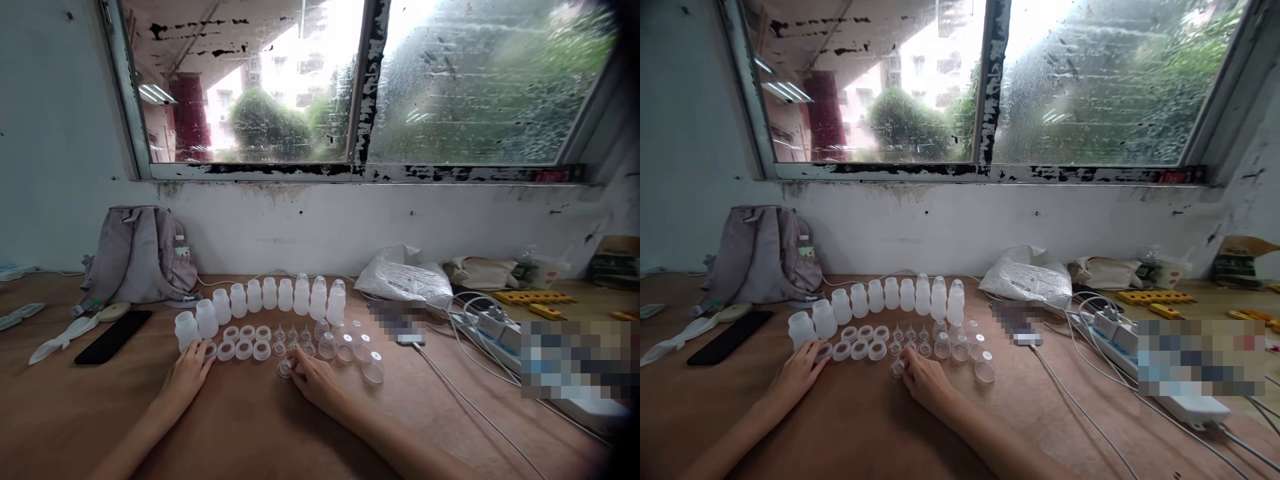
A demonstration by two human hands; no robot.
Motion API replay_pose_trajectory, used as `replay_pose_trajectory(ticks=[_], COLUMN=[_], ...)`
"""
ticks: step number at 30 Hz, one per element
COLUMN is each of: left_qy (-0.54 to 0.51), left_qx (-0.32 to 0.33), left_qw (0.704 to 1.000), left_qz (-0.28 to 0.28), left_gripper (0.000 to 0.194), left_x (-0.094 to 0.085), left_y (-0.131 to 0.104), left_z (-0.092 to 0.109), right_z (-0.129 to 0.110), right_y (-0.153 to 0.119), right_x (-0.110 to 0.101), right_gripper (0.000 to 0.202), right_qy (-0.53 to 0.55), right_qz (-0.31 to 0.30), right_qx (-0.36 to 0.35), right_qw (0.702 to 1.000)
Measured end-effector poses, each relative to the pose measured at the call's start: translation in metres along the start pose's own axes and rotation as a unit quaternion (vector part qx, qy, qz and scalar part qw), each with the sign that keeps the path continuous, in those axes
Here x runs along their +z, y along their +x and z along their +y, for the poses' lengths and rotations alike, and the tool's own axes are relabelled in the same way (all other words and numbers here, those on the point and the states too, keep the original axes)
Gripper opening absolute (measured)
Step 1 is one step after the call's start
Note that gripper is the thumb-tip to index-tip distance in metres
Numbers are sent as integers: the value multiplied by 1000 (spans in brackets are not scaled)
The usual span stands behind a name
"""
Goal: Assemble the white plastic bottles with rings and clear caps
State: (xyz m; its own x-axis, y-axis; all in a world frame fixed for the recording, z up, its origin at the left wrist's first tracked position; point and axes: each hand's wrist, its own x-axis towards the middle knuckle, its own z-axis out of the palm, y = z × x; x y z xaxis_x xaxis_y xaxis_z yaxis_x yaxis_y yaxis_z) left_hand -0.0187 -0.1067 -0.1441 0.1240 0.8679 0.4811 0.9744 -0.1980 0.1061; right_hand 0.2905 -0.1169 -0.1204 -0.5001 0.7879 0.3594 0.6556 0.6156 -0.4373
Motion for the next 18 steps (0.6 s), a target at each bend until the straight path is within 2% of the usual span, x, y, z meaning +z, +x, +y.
replay_pose_trajectory(ticks=[3,7,13,18], left_qy=[9,6,-49,-118], left_qx=[19,53,86,110], left_qw=[999,996,990,982], left_qz=[25,64,97,102], left_gripper=[29,30,29,26], left_x=[2,-10,-32,-30], left_y=[2,5,24,43], left_z=[0,12,52,91], right_z=[-2,-4,-8,-14], right_y=[5,11,19,20], right_x=[3,7,11,0], right_gripper=[16,12,15,17], right_qy=[-16,-44,-77,-111], right_qz=[1,-3,2,20], right_qx=[4,15,5,-19], right_qw=[1000,999,997,993])
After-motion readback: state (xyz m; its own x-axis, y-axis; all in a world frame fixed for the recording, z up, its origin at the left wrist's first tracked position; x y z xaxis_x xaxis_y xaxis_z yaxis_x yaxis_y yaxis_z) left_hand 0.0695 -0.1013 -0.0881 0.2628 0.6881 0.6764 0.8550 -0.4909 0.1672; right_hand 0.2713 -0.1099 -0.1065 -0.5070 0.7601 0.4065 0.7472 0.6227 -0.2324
